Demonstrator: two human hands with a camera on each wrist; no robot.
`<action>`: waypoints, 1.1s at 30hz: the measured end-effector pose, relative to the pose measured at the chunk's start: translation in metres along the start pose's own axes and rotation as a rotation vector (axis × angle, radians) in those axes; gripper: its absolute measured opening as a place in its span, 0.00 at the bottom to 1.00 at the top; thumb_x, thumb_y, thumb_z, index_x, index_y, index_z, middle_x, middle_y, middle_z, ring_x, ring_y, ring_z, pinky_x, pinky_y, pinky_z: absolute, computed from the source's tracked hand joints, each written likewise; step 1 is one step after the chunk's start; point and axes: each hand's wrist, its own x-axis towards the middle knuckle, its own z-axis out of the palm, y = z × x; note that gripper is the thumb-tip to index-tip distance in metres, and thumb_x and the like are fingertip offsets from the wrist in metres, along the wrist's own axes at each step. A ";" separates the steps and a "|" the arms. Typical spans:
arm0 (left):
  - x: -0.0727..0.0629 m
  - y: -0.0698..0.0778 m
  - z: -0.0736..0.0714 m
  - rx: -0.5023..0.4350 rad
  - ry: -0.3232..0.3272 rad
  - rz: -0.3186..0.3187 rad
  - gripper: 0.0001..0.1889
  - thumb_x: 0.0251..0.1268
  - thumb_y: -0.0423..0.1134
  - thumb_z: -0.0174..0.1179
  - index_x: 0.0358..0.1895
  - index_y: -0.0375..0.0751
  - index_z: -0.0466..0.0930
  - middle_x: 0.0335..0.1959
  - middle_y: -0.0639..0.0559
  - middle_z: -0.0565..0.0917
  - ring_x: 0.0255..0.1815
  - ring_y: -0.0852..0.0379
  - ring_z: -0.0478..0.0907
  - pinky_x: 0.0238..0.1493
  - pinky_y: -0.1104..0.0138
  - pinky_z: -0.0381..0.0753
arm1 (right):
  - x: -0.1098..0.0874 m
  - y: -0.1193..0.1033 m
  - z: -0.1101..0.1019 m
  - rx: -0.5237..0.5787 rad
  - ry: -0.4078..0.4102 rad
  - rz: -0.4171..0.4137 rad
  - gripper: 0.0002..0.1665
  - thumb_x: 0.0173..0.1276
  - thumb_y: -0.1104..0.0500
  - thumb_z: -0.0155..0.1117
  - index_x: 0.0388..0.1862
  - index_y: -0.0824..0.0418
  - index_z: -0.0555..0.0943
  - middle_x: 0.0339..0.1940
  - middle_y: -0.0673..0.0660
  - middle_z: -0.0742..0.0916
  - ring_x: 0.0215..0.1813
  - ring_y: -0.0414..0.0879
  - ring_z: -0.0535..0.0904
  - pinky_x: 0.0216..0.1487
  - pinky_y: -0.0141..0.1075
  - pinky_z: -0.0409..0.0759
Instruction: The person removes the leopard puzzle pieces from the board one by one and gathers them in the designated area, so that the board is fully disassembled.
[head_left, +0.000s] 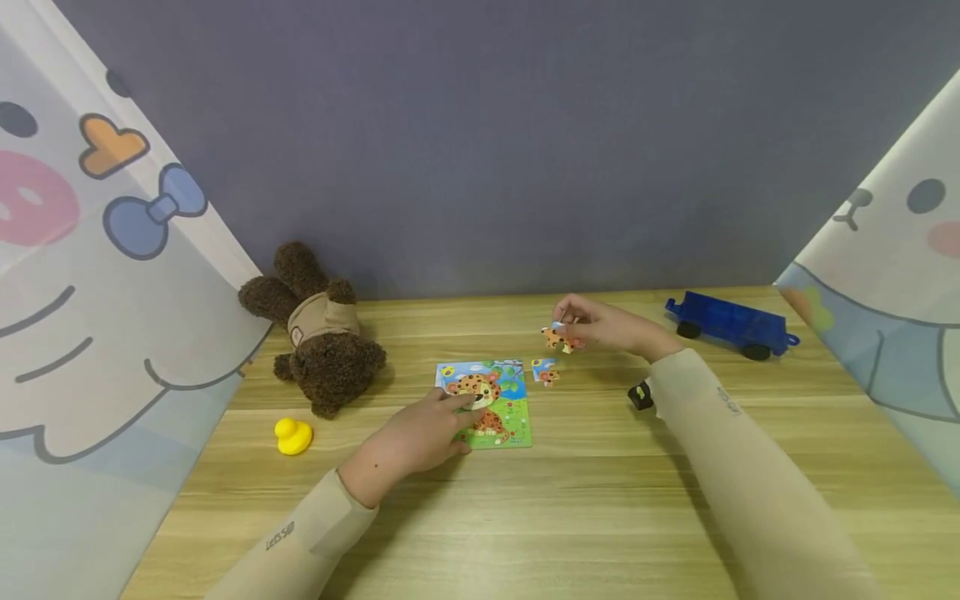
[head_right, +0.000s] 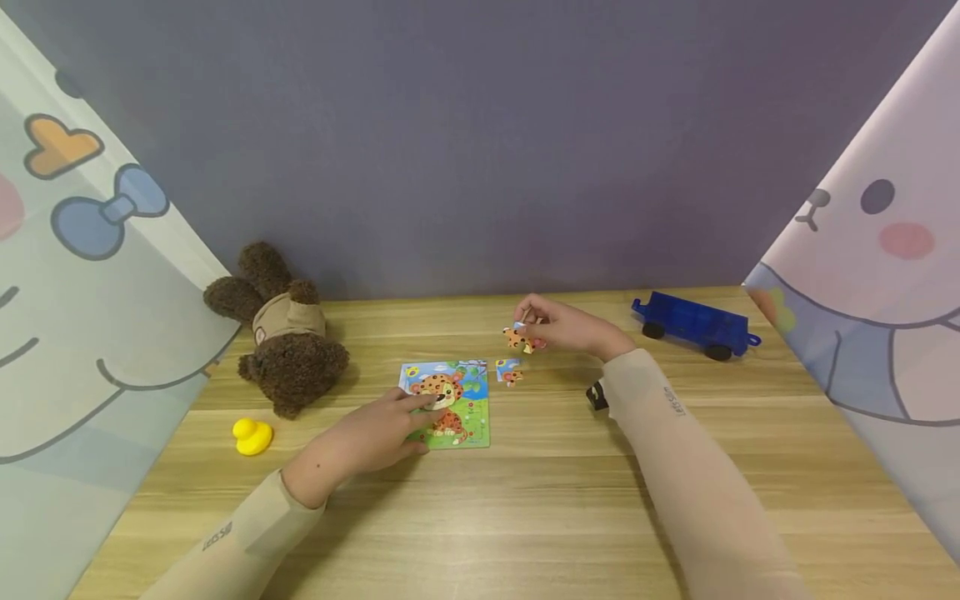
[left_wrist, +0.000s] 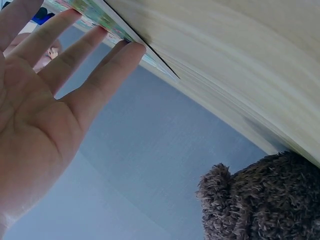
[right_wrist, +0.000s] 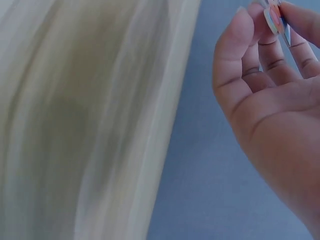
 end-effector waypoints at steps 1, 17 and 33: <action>0.000 0.000 0.000 0.001 -0.001 0.001 0.32 0.76 0.51 0.66 0.79 0.53 0.73 0.83 0.47 0.72 0.78 0.36 0.72 0.75 0.49 0.81 | -0.002 0.002 -0.001 -0.006 0.002 0.004 0.14 0.86 0.54 0.57 0.61 0.59 0.71 0.41 0.59 0.79 0.41 0.55 0.77 0.47 0.49 0.83; 0.000 -0.001 0.002 0.016 0.009 0.017 0.32 0.76 0.52 0.66 0.80 0.53 0.73 0.83 0.45 0.71 0.79 0.34 0.70 0.79 0.45 0.77 | -0.016 0.032 -0.003 -0.061 -0.087 0.082 0.12 0.86 0.57 0.56 0.62 0.59 0.75 0.41 0.58 0.80 0.37 0.49 0.74 0.36 0.37 0.77; -0.004 0.000 0.004 0.007 0.009 -0.011 0.32 0.78 0.53 0.63 0.81 0.55 0.70 0.85 0.48 0.68 0.81 0.37 0.69 0.78 0.46 0.78 | -0.008 0.032 0.004 -0.083 -0.137 0.110 0.12 0.86 0.59 0.54 0.62 0.60 0.74 0.45 0.59 0.81 0.40 0.50 0.74 0.41 0.39 0.76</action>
